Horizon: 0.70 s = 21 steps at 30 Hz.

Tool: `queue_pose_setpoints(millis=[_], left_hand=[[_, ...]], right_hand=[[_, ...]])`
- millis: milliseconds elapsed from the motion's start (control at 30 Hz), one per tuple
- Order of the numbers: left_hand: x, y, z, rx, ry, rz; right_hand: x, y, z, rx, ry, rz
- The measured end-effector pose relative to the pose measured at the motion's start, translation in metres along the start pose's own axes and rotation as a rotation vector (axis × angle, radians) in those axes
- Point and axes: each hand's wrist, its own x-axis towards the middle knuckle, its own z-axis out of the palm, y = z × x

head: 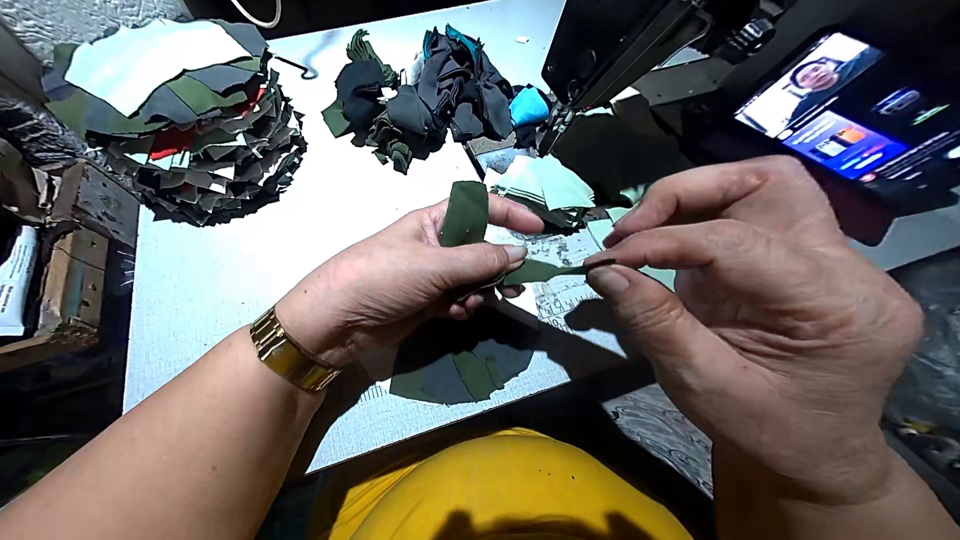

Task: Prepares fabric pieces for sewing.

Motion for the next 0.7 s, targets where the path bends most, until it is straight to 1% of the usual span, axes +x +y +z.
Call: queue_pose_setpoints(millis=[67,167,267,300,367,433,600,700], left_hand=[[0.0,0.0,0.0,0.058,-0.025,-0.011],[0.0,-0.001,0.001,0.021,-0.04,-0.029],[-0.001,-0.002,-0.002,0.06,-0.152,0.021],[-0.002,-0.002,-0.001,0.095,-0.159,0.03],[-0.003,0.001,0.002,0.158,-0.13,0.001],[-0.004,0.003,0.003,0.216,-0.085,-0.012],[-0.003,0.004,-0.006,0.349,0.0,0.091],[-0.003,0.006,-0.009,0.492,0.025,0.173]], right_hand=[[0.0,-0.003,0.0,0.029,0.003,0.04],[-0.001,-0.009,0.002,0.133,0.019,0.178],[-0.003,-0.008,0.005,0.241,0.065,0.287],[-0.003,-0.007,0.005,0.271,0.074,0.309],[-0.004,-0.006,0.005,0.319,0.085,0.331],[-0.004,-0.006,0.004,0.312,0.096,0.338],[-0.008,-0.004,0.002,0.256,0.102,0.35],[-0.013,-0.006,0.006,0.233,0.097,0.368]])
